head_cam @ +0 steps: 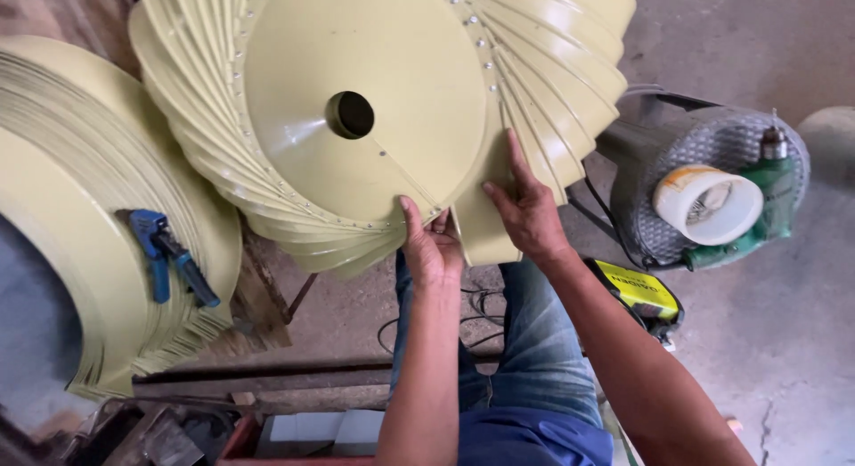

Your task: Assembling the fins of a metal turbine vent by layering them and securing them with a drill and rivet gun.

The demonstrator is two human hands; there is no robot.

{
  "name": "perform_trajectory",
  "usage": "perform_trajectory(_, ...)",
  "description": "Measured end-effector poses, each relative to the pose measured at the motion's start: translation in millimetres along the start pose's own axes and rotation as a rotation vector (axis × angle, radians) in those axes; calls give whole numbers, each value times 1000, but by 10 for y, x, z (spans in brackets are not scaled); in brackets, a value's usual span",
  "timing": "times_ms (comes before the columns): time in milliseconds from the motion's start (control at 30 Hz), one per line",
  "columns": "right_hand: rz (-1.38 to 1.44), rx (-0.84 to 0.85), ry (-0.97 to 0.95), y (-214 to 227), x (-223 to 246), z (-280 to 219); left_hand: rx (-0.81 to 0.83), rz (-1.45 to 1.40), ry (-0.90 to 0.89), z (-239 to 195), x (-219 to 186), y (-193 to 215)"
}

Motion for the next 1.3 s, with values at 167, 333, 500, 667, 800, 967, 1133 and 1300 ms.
perform_trajectory(167, -146, 25, -43, 21, 82, 51, 34, -7, -8, 74, -43, 50)
perform_trajectory(333, -260, 31, -154, 41, 36, 93, 64, 33, -34, 94, -65, 64)
perform_trajectory(500, -233, 61, 30, 18, 62, 109, 56, 61, -48, 29, -97, -15)
perform_trajectory(667, -299, 61, 40, 36, 51, 123, 42, 56, -47, 117, -42, 91)
perform_trajectory(800, -225, 53, 149, 33, 31, 113, 68, 68, -63, 92, -78, 45)
perform_trajectory(967, -337, 66, -141, 47, 126, 94, 88, 94, -45, 86, -63, 80)
perform_trajectory(1133, -226, 59, 90, 30, 208, 89, 68, 142, -74, 101, -81, 107)
perform_trajectory(1300, -106, 63, 17, 43, 80, 93, 63, 67, -29, 181, -12, 161)
Point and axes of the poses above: each hand's wrist, its own z-axis towards the middle knuckle, its own y-axis out of the back of the hand, x = y × z, the point moved 7 cm from there along z, towards the middle knuckle, and after that the axes turned 3 degrees about y, right-handed, at the moved point
